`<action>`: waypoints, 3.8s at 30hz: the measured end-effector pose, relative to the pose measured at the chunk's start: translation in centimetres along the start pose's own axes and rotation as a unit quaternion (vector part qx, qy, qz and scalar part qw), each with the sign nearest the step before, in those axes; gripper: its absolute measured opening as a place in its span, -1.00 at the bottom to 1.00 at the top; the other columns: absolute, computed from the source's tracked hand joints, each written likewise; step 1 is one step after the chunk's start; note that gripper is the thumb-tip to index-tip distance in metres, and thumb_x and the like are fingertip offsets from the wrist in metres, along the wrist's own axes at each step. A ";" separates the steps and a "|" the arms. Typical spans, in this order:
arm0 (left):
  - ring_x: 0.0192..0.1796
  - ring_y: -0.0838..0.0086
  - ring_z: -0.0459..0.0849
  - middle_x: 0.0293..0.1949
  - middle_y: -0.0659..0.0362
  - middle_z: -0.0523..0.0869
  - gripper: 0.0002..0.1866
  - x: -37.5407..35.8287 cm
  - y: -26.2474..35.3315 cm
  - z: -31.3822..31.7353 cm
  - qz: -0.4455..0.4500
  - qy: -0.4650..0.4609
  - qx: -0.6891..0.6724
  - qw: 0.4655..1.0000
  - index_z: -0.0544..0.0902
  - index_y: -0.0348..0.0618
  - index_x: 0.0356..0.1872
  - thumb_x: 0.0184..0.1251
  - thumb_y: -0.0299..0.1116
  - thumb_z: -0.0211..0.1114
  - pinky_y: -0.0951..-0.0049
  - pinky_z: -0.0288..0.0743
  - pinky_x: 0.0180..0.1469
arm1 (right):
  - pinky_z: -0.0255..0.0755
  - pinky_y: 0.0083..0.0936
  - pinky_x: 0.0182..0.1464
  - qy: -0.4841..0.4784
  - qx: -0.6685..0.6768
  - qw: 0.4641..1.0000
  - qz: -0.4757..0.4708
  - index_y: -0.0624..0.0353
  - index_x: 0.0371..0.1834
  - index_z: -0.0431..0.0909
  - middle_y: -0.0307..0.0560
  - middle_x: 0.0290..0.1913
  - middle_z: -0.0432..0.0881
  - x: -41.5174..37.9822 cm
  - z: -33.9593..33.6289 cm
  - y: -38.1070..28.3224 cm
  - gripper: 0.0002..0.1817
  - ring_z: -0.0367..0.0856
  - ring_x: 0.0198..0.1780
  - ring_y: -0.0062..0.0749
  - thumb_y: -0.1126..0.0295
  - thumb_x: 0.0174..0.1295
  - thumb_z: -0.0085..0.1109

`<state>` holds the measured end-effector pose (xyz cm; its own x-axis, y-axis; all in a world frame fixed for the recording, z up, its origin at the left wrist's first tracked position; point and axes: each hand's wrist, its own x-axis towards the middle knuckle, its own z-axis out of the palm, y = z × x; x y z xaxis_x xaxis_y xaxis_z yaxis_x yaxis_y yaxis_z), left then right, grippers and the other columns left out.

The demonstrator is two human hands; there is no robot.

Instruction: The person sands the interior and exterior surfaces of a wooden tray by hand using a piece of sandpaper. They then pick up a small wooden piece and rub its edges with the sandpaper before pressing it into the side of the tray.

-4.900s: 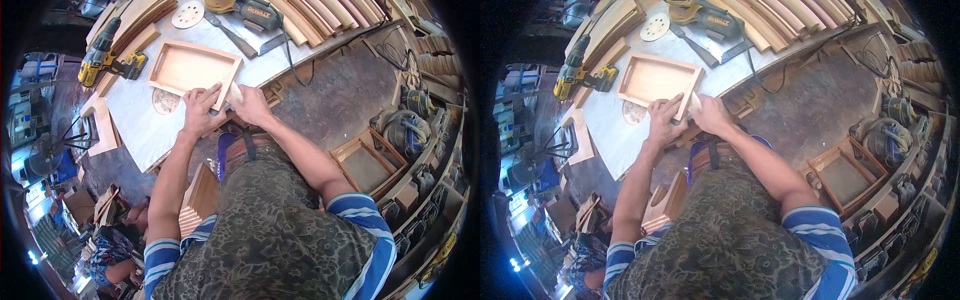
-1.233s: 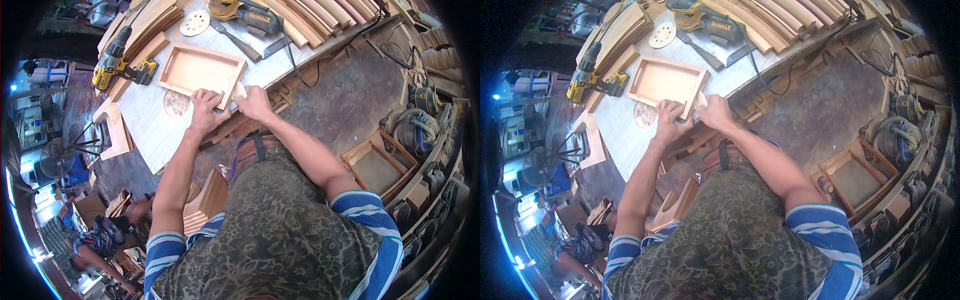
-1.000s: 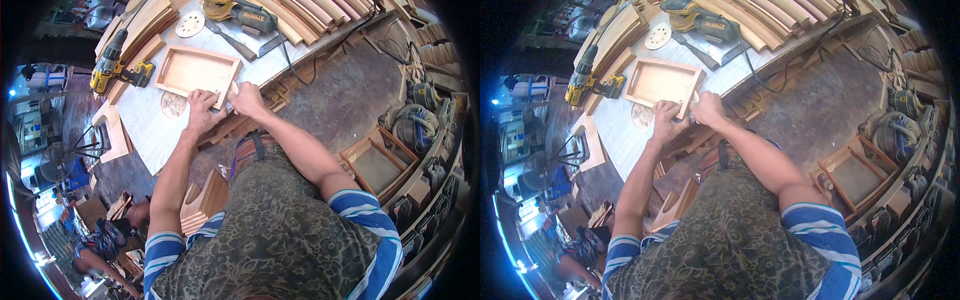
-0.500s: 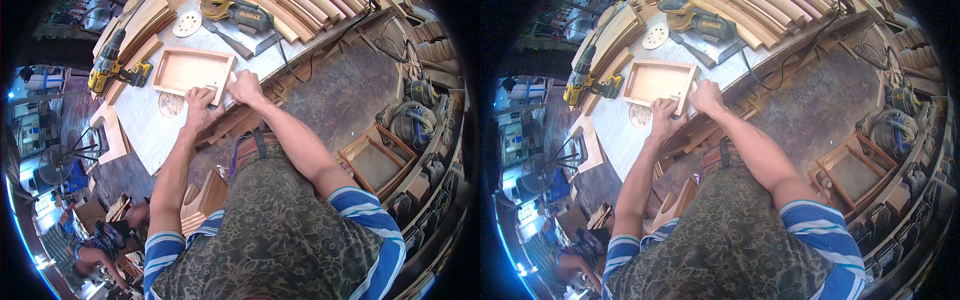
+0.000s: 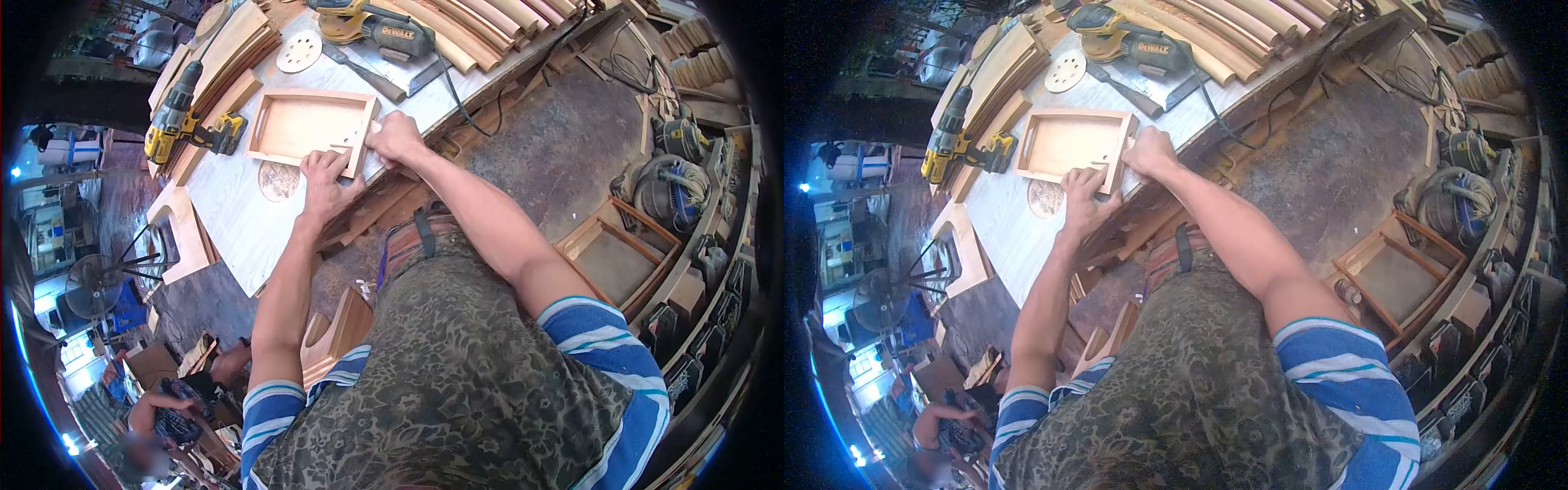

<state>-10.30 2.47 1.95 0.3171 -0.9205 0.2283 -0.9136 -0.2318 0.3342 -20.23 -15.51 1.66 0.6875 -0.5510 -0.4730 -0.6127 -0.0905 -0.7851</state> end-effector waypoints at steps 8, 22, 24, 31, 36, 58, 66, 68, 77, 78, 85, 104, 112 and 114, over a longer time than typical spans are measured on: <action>0.04 0.17 0.55 -0.14 0.12 0.68 -0.48 0.3 0.4 -0.3 -0.004 -0.011 0.015 1.000 0.78 -0.02 0.13 0.07 -0.19 0.47 0.08 0.27 0.32 | 0.72 -0.35 -0.50 -0.058 0.060 0.996 0.029 0.43 -0.49 0.70 0.05 -0.55 0.75 -2.3 -0.7 -0.4 -0.71 0.76 -0.59 -0.31 0.34 0.19 0.34; 0.05 0.17 0.54 -0.15 0.11 0.66 -0.52 -0.1 -0.2 0.3 0.019 0.025 0.014 0.999 0.81 -0.04 0.07 0.06 -0.19 0.47 0.05 0.28 0.30 | 0.74 -0.35 -0.29 -0.021 0.067 0.996 0.055 0.38 -0.53 0.73 0.08 -0.60 0.74 -2.4 0.3 0.1 -0.65 0.81 -0.55 -0.23 0.26 0.21 0.26; 0.05 0.17 0.53 -0.14 0.11 0.65 -0.52 -0.1 0.0 0.2 0.014 0.008 0.013 1.000 0.81 -0.04 0.08 0.06 -0.19 0.47 0.04 0.28 0.30 | 0.75 -0.35 -0.25 -0.022 0.058 0.997 0.045 0.40 -0.51 0.73 0.09 -0.60 0.74 -2.2 0.5 0.2 -0.65 0.81 -0.53 -0.19 0.25 0.21 0.26; 0.04 0.18 0.52 -0.14 0.11 0.63 -0.51 -0.1 0.1 0.1 -0.003 0.000 0.007 1.000 0.80 -0.01 0.10 0.06 -0.19 0.48 0.05 0.26 0.30 | 0.75 -0.31 -0.18 -0.016 -0.004 1.000 -0.006 0.49 -0.40 0.72 0.19 -0.58 0.73 -3.5 -0.4 -1.1 -0.65 0.83 -0.47 -0.09 0.28 0.14 0.32; 0.05 0.17 0.52 -0.12 0.09 0.63 -0.50 0.1 0.2 -0.1 -0.005 0.003 0.003 1.000 0.80 -0.05 0.08 0.04 -0.17 0.49 0.07 0.26 0.31 | 0.70 -0.34 -0.42 -0.034 0.023 0.999 0.019 0.41 -0.44 0.73 0.02 -0.60 0.73 -1.4 -0.7 -0.3 -0.63 0.75 -0.60 -0.29 0.22 0.24 0.30; 0.13 0.10 0.64 -0.02 0.02 0.75 -0.45 2.1 0.7 -1.2 -0.094 -0.130 0.042 0.986 0.75 -0.14 0.14 0.10 -0.12 0.47 0.05 0.24 0.39 | 0.51 -0.18 -0.17 0.312 -0.220 0.847 -0.371 -0.25 0.23 0.72 -0.15 -0.24 0.55 -8.9 -5.7 11.1 -0.41 0.51 -0.13 -0.09 0.45 0.05 0.33; 0.13 0.08 0.71 0.00 -0.04 0.81 -0.40 2.8 2.1 -0.5 -0.134 -0.093 -0.003 0.987 0.68 -0.12 0.28 0.18 -0.15 0.40 0.02 0.27 0.36 | 0.29 -0.23 -0.10 0.349 -0.290 0.748 -0.484 -0.42 0.18 0.77 -0.22 -0.24 0.48 -2.8 -5.2 9.1 -0.44 0.41 -0.15 -0.22 0.42 0.10 0.26; 0.07 0.11 0.73 -0.07 -0.03 0.83 -0.42 2.1 1.8 -0.1 -0.083 -0.045 0.021 0.995 0.68 -0.12 0.28 0.20 -0.18 0.35 0.04 0.28 0.34 | 0.27 -0.26 -0.10 0.355 -0.283 0.744 -0.490 -0.45 0.21 0.76 -0.24 -0.26 0.46 -2.9 -5.9 8.6 -0.40 0.39 -0.17 -0.24 0.44 0.08 0.28; 0.05 0.13 0.73 -0.09 0.02 0.82 -0.33 1.9 2.3 -0.5 -0.122 -0.047 -0.025 0.991 0.62 -0.03 0.39 0.17 -0.20 0.35 0.08 0.26 0.31 | 0.29 -0.20 -0.06 0.286 -0.312 0.747 -0.512 -0.46 0.20 0.75 -0.18 -0.23 0.46 -1.8 -3.6 8.1 -0.46 0.41 -0.14 -0.19 0.36 0.14 0.25; 0.06 0.13 0.72 -0.08 0.02 0.82 -0.32 2.0 2.3 -0.6 -0.109 -0.047 -0.018 0.993 0.60 0.00 0.42 0.18 -0.20 0.33 0.09 0.26 0.30 | 0.29 -0.20 -0.06 0.286 -0.312 0.748 -0.512 -0.46 0.20 0.75 -0.18 -0.23 0.46 -1.7 -3.6 7.7 -0.46 0.41 -0.14 -0.19 0.36 0.14 0.25; 0.11 0.12 0.72 -0.05 0.00 0.80 -0.27 2.6 2.5 -1.2 -0.133 -0.111 0.025 0.985 0.58 0.05 0.46 0.15 -0.20 0.30 0.05 0.28 0.26 | 0.30 -0.17 -0.02 0.274 -0.381 0.770 -0.432 -0.32 0.20 0.76 -0.12 -0.16 0.52 -1.2 -4.5 5.7 -0.51 0.45 -0.02 -0.14 0.37 0.19 0.21; 0.20 0.04 0.49 0.14 -0.04 0.58 -0.25 0.8 4.2 -2.6 -0.119 -0.198 0.013 0.973 0.68 0.04 0.37 -0.02 -0.21 0.39 0.07 0.36 0.25 | 0.64 -0.11 0.05 0.007 0.015 0.999 -0.040 0.26 -0.19 0.82 0.28 -0.21 0.80 -5.9 -1.2 3.0 -0.62 0.81 -0.06 0.15 0.11 0.22 0.38; 0.42 -0.16 0.36 0.59 -0.07 0.30 -0.12 1.2 5.0 -1.1 -0.015 -0.158 0.039 0.987 0.48 -0.10 0.48 -0.05 -0.26 0.42 -0.10 0.33 0.45 | 0.47 -0.37 -0.52 -0.005 0.230 0.973 0.023 0.32 -0.35 0.73 0.02 -0.52 0.68 -6.0 -0.2 5.8 -0.66 0.65 -0.59 -0.41 0.21 0.38 0.25; 0.51 -0.17 0.30 0.63 -0.01 0.28 -0.14 1.1 4.7 -1.1 -0.027 -0.151 0.043 0.987 0.51 -0.02 0.47 -0.05 -0.24 0.37 -0.09 0.32 0.46 | 0.51 -0.33 -0.46 0.002 0.221 0.975 0.032 0.34 -0.35 0.73 0.06 -0.51 0.69 -5.6 0.2 5.4 -0.64 0.68 -0.54 -0.35 0.20 0.36 0.25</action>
<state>-14.00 0.68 4.76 0.2864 -0.9552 -0.0750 -0.9200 -0.2961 0.2568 -27.33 -12.77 -0.04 0.6514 -0.5468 -0.5260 -0.4265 0.3095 -0.8499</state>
